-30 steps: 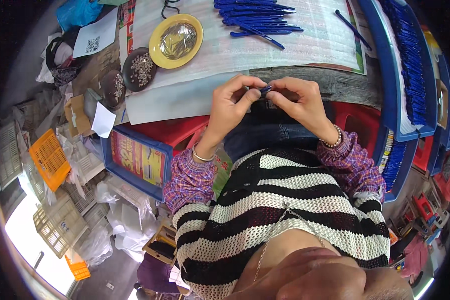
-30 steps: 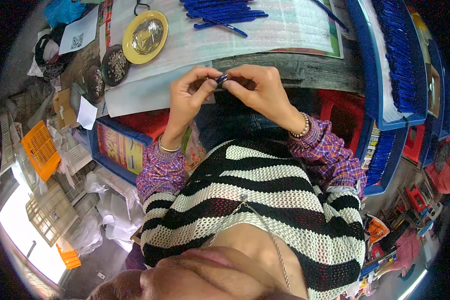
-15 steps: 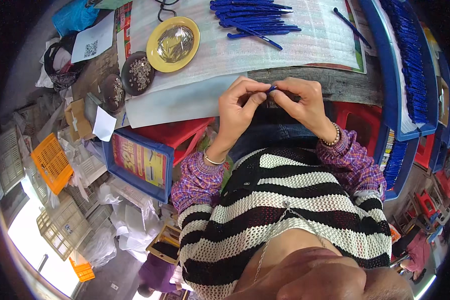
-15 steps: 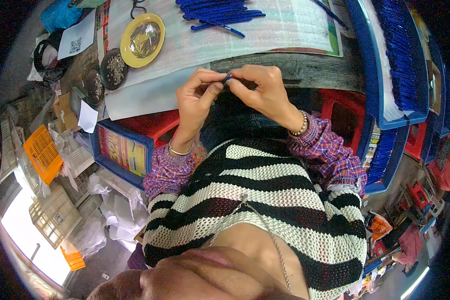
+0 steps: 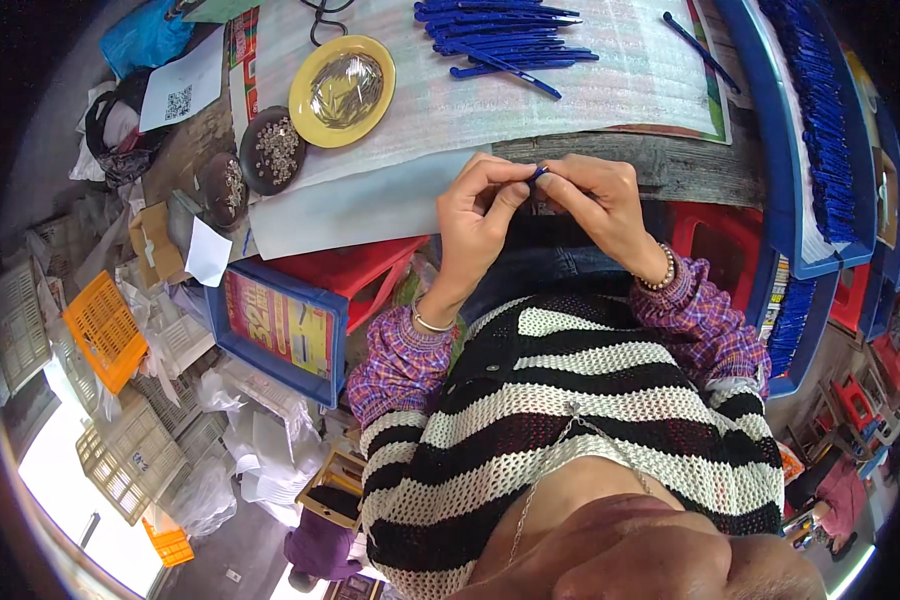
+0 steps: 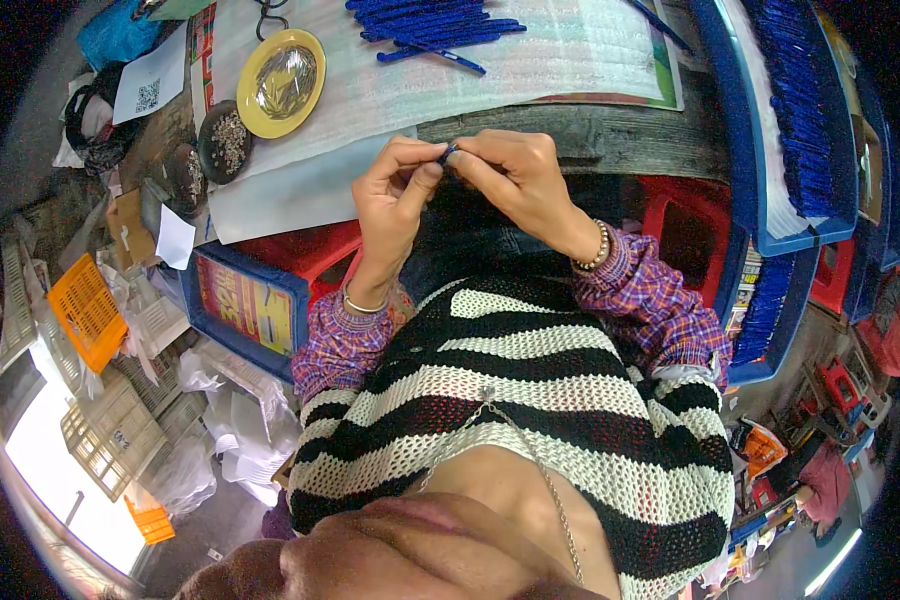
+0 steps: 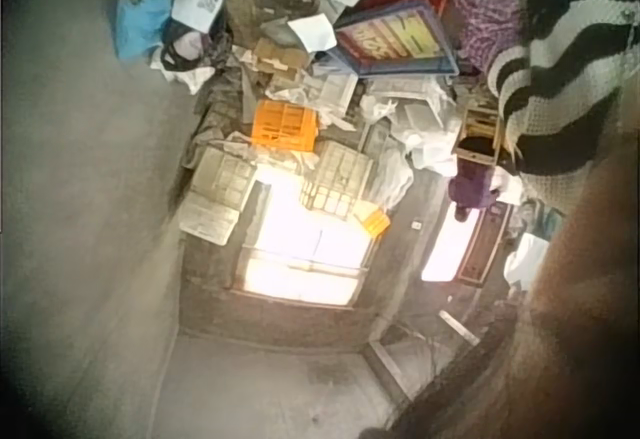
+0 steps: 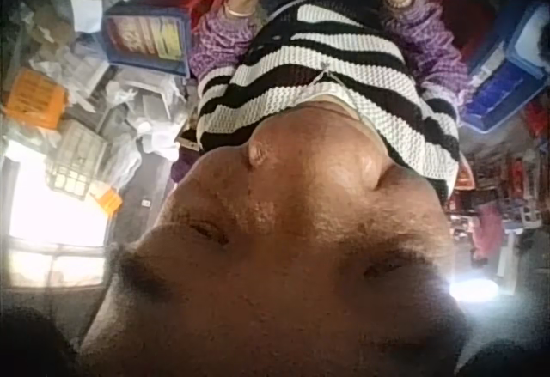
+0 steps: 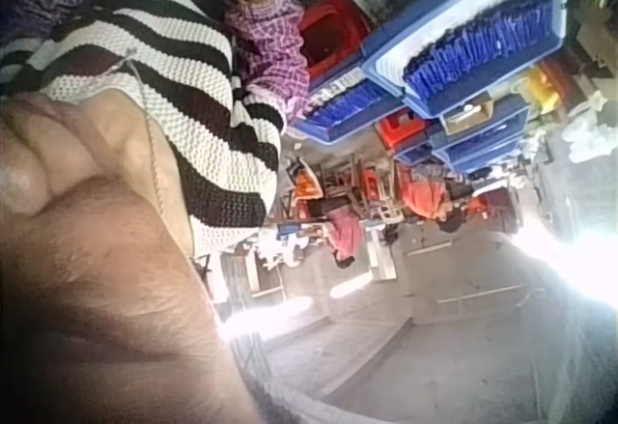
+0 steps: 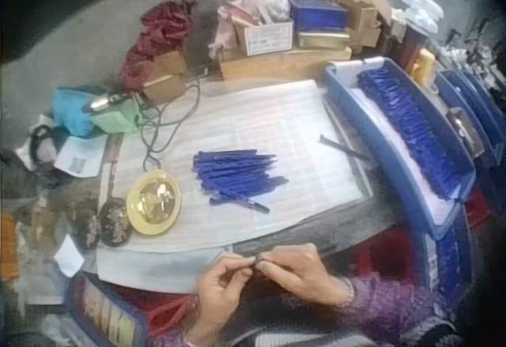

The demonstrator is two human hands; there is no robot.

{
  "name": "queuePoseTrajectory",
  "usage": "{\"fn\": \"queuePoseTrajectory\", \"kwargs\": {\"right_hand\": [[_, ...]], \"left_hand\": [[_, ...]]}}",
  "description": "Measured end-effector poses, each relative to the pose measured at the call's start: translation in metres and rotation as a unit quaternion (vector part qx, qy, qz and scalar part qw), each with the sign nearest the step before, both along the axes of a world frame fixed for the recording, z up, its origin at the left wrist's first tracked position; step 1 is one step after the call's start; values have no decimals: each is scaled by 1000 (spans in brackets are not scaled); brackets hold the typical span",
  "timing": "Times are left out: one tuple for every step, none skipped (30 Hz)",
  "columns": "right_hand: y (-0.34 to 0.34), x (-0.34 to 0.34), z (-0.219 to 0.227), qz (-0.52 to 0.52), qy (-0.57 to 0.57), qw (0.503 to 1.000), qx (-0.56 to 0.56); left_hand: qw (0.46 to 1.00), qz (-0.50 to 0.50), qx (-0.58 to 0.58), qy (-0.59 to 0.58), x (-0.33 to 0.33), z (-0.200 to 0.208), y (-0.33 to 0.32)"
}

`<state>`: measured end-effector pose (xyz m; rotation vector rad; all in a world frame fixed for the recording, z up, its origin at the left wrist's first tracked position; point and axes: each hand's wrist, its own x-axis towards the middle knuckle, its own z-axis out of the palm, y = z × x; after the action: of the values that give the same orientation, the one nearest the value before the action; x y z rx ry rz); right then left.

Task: Manually assembling blue pens by attaching components and organizing them into production trays.

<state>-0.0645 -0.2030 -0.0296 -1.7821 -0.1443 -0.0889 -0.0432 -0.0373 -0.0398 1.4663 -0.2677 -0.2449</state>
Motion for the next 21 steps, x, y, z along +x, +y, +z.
{"fn": "queuePoseTrajectory", "kwargs": {"right_hand": [[0,0,1,4,23,999,40],[-1,0,1,4,22,999,40],[-2,-1,0,7,38,998,51],[-2,-1,0,10,54,997,63],[-3,-1,0,10,54,997,63],[-4,0,1,14,70,995,63],[-4,0,2,16,85,994,63],[-4,1,2,16,85,994,64],[-4,2,1,16,96,993,72],[-4,3,1,16,107,991,81],[-4,3,1,14,105,991,82],[-3,4,2,13,102,990,92],[-3,4,1,10,101,990,100],[-3,3,3,5,98,990,98],[-3,3,6,2,106,989,104],[-6,3,9,-3,113,988,110],[-10,2,8,-25,104,990,97],[-10,-1,5,-17,72,995,63],[-18,-2,1,-29,42,999,19],[-20,-1,-3,-18,12,999,39],[-16,0,-5,-10,-18,998,59]], "left_hand": [[1000,-2,-2,8,0,1,0],[1000,-2,-3,8,0,0,0],[1000,-3,-1,5,-1,-1,0],[1000,-4,1,3,0,-1,-1],[1000,-4,1,3,-1,-1,-1],[1000,1,15,-17,-1,0,-1],[999,5,28,-36,-1,1,-1],[999,4,29,-37,0,2,-1],[996,12,49,-69,1,2,0],[992,19,69,-101,2,5,0],[992,18,69,-103,3,8,-1],[988,32,93,-122,4,12,-1],[982,47,115,-140,3,15,-2],[982,42,112,-144,3,16,-3],[979,43,124,-155,4,17,-3],[976,43,135,-167,5,19,-4],[971,33,148,-185,8,18,-10],[966,20,158,-205,7,20,-11],[962,28,186,-197,5,14,-14],[958,38,206,-195,2,13,-12],[960,44,216,-172,-1,15,-10]]}}
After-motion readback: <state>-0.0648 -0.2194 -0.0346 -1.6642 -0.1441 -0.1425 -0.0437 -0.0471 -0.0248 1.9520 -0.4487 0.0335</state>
